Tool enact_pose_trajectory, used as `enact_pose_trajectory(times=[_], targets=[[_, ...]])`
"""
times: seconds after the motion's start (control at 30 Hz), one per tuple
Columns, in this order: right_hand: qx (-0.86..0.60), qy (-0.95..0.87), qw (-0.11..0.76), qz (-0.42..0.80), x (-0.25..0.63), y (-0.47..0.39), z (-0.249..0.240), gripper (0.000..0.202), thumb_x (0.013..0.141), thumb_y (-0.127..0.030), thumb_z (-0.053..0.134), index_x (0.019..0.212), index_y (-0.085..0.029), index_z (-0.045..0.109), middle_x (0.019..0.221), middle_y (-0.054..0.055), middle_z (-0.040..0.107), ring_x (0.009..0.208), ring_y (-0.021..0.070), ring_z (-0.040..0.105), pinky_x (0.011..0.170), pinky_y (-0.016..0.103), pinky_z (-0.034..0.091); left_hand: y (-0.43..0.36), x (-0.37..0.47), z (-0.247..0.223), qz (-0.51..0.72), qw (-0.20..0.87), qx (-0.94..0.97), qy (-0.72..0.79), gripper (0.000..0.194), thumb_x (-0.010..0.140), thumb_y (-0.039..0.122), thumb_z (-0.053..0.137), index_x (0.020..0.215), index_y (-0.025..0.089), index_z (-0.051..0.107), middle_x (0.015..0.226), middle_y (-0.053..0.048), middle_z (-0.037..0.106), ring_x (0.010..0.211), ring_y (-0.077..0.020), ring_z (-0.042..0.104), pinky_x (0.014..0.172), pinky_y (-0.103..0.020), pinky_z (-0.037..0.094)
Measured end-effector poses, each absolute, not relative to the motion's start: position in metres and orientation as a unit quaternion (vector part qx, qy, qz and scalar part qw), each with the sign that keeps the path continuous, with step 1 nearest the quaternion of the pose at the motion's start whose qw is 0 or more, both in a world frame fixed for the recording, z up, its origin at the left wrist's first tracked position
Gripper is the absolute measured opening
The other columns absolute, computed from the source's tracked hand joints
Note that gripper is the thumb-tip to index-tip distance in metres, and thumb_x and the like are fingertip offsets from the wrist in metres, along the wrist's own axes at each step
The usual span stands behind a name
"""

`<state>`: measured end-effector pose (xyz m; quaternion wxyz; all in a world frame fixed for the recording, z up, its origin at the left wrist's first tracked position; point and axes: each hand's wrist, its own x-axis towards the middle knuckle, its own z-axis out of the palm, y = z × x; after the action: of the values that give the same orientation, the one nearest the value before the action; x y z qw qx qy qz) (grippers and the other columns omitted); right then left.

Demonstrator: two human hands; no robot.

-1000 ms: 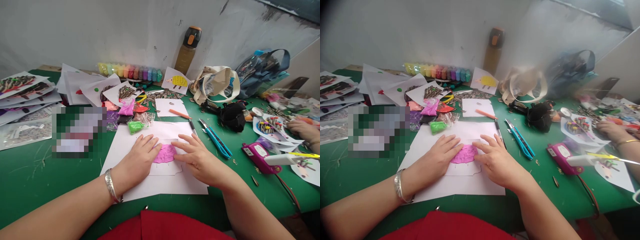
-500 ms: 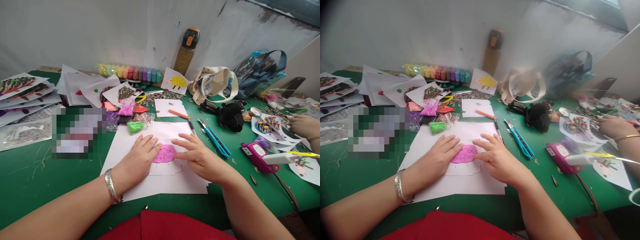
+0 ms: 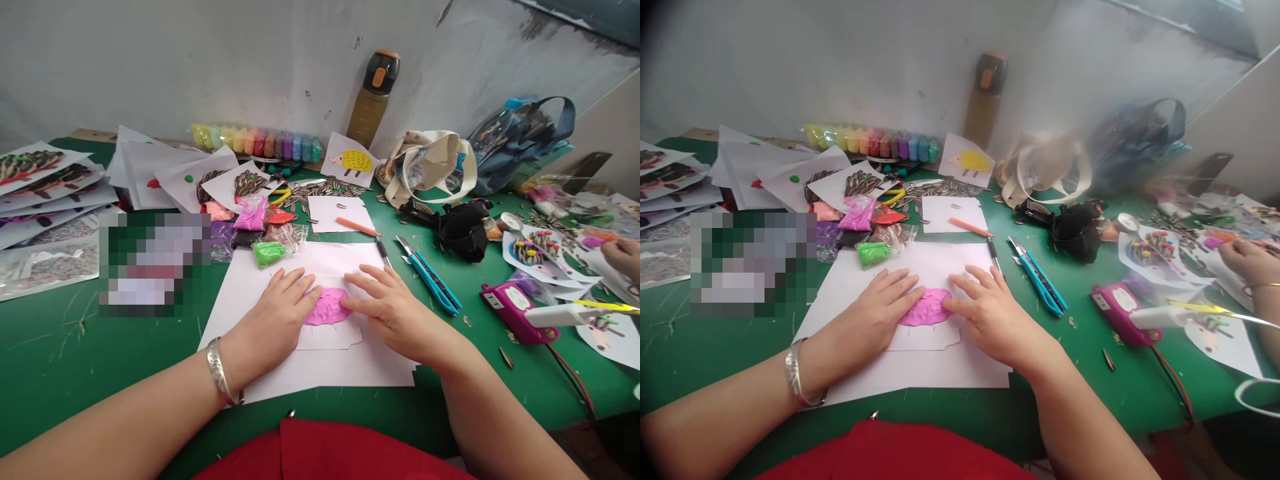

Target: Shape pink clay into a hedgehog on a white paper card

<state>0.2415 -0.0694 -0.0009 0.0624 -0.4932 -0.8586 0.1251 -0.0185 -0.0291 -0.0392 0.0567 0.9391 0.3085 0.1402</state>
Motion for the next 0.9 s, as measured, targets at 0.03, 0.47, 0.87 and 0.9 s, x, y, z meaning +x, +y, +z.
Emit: enact_pose_trajectory(times=[0.03, 0.47, 0.87, 0.9], targets=[[-0.494, -0.859, 0.058, 0.122, 0.241, -0.069, -0.001, 0.059, 0.086, -0.001, 0.046, 0.124, -0.038, 0.069, 0.152, 0.001, 0.049, 0.145, 0.0355, 0.034, 0.113, 0.071, 0.028, -0.029, -0.019, -0.039, 0.141, 0.058, 0.939, 0.308, 0.056, 0.083, -0.007, 0.038, 0.131, 0.009, 0.061, 0.138, -0.019, 0.06, 0.134, -0.0355, 0.048, 0.109, -0.063, 0.042], [-0.507, -0.85, 0.081, 0.12, 0.236, -0.064, -0.007, 0.065, 0.083, 0.004, 0.042, 0.131, -0.034, 0.065, 0.155, 0.004, 0.046, 0.147, 0.0322, 0.032, 0.115, 0.067, 0.029, -0.028, -0.021, -0.039, 0.153, 0.087, 0.935, 0.307, 0.061, 0.085, -0.005, 0.036, 0.142, 0.012, 0.05, 0.143, -0.014, 0.058, 0.137, -0.0329, 0.047, 0.112, -0.06, 0.041], [-0.486, -0.869, 0.028, 0.088, 0.215, -0.055, 0.011, 0.069, 0.079, 0.005, 0.041, 0.137, -0.028, 0.06, 0.154, 0.008, 0.045, 0.144, 0.0344, 0.034, 0.115, 0.064, 0.03, -0.013, -0.033, -0.038, 0.249, 0.09, 0.91, 0.319, 0.045, 0.089, 0.003, 0.039, 0.123, 0.011, 0.067, 0.128, -0.013, 0.069, 0.124, -0.0243, 0.062, 0.109, -0.043, 0.05], [-0.479, -0.874, 0.011, 0.08, 0.212, -0.054, 0.014, 0.07, 0.079, 0.004, 0.042, 0.138, -0.029, 0.059, 0.155, 0.008, 0.045, 0.144, 0.0353, 0.034, 0.114, 0.066, 0.028, -0.012, -0.033, -0.037, 0.262, 0.081, 0.909, 0.313, 0.046, 0.087, 0.001, 0.038, 0.121, 0.011, 0.068, 0.126, -0.012, 0.07, 0.124, -0.0246, 0.062, 0.11, -0.043, 0.05]])
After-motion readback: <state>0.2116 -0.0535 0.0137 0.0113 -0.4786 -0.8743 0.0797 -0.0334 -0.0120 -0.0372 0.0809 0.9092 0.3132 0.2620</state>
